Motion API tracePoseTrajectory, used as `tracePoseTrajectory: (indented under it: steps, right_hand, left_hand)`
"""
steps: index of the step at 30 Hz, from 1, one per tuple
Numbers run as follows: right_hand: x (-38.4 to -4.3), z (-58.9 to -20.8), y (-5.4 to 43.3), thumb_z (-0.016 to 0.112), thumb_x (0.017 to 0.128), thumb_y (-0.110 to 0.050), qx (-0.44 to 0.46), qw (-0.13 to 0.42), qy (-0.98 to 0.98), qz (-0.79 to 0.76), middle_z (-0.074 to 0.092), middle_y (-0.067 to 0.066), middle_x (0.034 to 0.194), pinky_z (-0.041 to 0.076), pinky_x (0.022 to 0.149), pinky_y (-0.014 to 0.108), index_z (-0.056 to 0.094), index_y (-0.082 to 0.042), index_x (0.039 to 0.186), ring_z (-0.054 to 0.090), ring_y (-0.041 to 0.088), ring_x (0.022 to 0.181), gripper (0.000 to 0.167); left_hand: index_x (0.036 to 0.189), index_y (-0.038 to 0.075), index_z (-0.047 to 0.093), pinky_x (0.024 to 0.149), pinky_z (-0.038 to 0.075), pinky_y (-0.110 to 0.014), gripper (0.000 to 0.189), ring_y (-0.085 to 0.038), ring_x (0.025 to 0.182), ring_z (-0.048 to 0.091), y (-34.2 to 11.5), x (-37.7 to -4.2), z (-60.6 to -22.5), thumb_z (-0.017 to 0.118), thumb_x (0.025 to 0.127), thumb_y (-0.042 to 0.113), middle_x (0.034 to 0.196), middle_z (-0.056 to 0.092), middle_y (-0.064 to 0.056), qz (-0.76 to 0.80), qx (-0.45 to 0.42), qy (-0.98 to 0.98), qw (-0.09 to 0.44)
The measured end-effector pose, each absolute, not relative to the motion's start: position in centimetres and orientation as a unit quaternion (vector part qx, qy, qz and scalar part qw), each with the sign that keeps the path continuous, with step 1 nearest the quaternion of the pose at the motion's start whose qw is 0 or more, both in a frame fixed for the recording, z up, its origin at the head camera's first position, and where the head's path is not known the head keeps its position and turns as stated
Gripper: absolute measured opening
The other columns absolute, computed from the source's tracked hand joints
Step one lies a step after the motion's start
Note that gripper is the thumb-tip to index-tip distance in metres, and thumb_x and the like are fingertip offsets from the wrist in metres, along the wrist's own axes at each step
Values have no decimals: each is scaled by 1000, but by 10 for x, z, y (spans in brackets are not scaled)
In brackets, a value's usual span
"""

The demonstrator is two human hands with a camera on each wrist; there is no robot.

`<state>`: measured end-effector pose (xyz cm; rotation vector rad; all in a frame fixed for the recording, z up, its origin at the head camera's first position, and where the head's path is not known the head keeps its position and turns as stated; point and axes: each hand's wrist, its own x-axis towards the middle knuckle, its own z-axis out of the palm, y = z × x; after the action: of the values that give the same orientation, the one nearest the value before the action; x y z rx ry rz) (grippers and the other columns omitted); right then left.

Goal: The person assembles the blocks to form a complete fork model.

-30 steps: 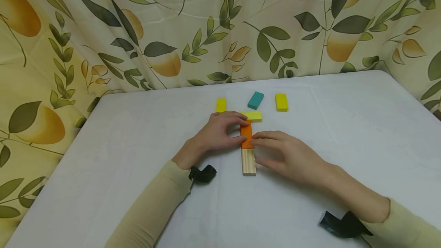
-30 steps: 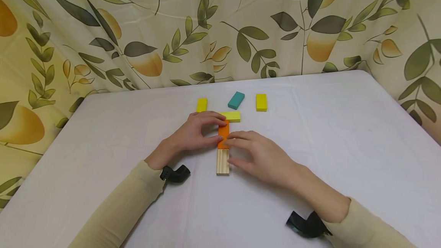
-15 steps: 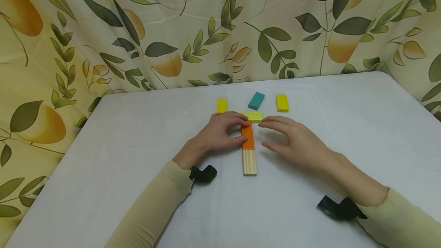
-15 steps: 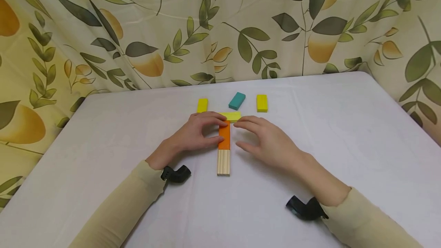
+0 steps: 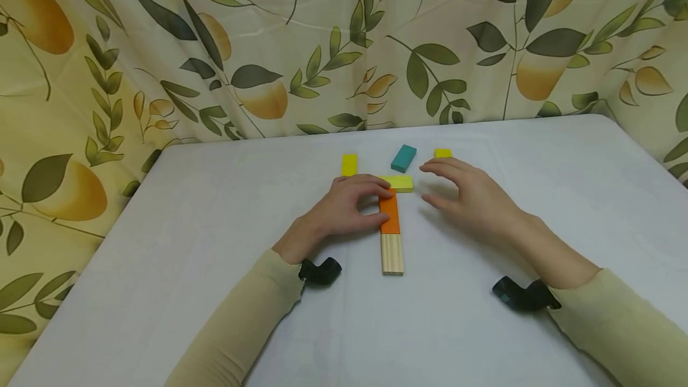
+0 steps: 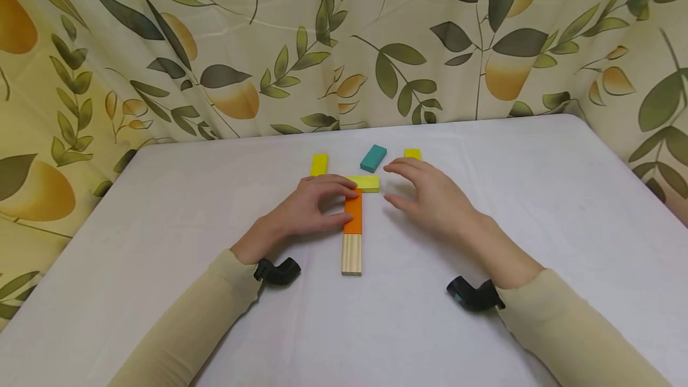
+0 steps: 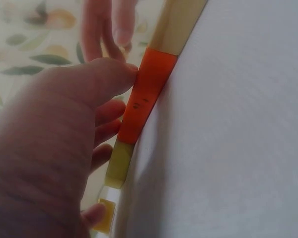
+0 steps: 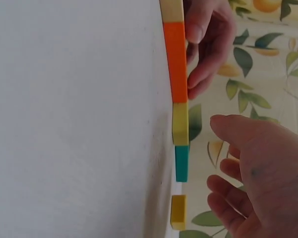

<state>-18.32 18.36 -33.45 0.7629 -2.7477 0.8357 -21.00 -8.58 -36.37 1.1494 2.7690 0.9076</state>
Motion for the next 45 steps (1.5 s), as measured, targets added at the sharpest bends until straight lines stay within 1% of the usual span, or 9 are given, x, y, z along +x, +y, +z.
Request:
tracePoseTrajectory:
  steps: [4,6,10,15,20,31,37,45]
  right_hand:
    - [-191,-334,188,78,90,-17,261,86,-919,282,58,12,137,42,103,56,62,-7,134,59,34,119,47]
    - [-194,-335,189,78,90,-16,260,83,-920,281,57,13,138,42,103,56,62,-7,134,59,34,118,48]
    - [-200,-334,191,78,90,-17,248,71,-925,279,55,14,141,40,105,56,61,-7,136,56,34,123,50]
    - [-209,-332,194,76,92,-19,226,47,-933,274,53,15,144,35,109,57,58,-6,139,49,36,131,53]
    - [-219,-331,199,74,93,-18,210,26,-940,270,50,17,146,32,110,58,55,-6,142,43,37,135,54]
    - [-237,-332,209,74,92,-17,201,-6,-943,264,47,20,148,29,112,59,52,-2,143,39,40,138,58]
    - [-242,-334,214,73,92,-14,200,-17,-942,268,46,23,148,30,111,59,51,1,143,38,42,138,58]
    - [-248,-338,219,73,94,-18,197,-39,-944,263,42,26,150,29,111,60,47,2,145,36,44,139,61]
  left_hand:
    - [122,20,73,105,28,-39,34,-7,129,48,-86,-210,-364,75,91,34,134,60,8,289,366,885,6]
    - [122,20,73,105,27,-39,34,-7,129,47,-86,-211,-364,75,91,34,134,60,8,288,365,885,7]
    - [122,20,73,105,28,-39,34,-7,129,47,-86,-210,-364,75,91,34,134,60,8,289,364,886,7]
    - [121,19,73,104,28,-39,34,-7,129,48,-86,-211,-364,75,91,34,133,61,8,291,367,884,4]
    - [122,20,73,105,28,-39,34,-7,129,48,-86,-211,-364,75,91,33,134,60,8,291,365,885,6]
    - [123,19,72,106,27,-38,34,-8,130,47,-85,-210,-363,74,91,33,135,60,8,289,363,886,14]
    - [123,18,72,107,27,-38,35,-9,130,47,-85,-209,-362,74,91,33,135,60,6,287,364,886,14]
    - [123,18,72,106,27,-38,35,-9,130,47,-85,-209,-363,74,92,33,135,60,7,286,364,886,10]
